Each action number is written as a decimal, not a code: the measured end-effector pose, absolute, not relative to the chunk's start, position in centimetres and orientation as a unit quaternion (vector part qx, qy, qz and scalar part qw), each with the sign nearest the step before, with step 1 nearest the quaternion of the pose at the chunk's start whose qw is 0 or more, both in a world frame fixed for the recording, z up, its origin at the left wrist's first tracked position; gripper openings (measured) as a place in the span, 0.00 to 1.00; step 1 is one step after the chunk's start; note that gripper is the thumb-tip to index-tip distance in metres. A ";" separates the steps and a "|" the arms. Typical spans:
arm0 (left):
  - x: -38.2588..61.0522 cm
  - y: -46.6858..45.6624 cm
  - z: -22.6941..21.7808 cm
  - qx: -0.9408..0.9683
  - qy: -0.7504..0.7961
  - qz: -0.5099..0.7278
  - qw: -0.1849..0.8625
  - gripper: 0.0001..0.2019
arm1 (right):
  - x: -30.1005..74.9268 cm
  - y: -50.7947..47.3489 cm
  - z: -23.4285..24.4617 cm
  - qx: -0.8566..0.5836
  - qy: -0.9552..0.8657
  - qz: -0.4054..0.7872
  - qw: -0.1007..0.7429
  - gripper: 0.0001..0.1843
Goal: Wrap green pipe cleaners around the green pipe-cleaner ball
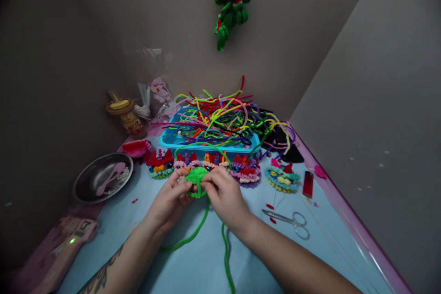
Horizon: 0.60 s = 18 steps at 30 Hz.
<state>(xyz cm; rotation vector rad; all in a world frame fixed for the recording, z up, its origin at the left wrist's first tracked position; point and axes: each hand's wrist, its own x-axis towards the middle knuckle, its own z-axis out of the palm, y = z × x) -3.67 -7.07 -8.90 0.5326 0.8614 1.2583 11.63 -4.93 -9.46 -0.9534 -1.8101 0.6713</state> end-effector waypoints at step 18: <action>-3.4 -7.2 -9.2 0.255 0.400 0.576 0.666 0.15 | 11.8 -4.7 -9.8 -0.410 -0.747 0.262 0.453 0.07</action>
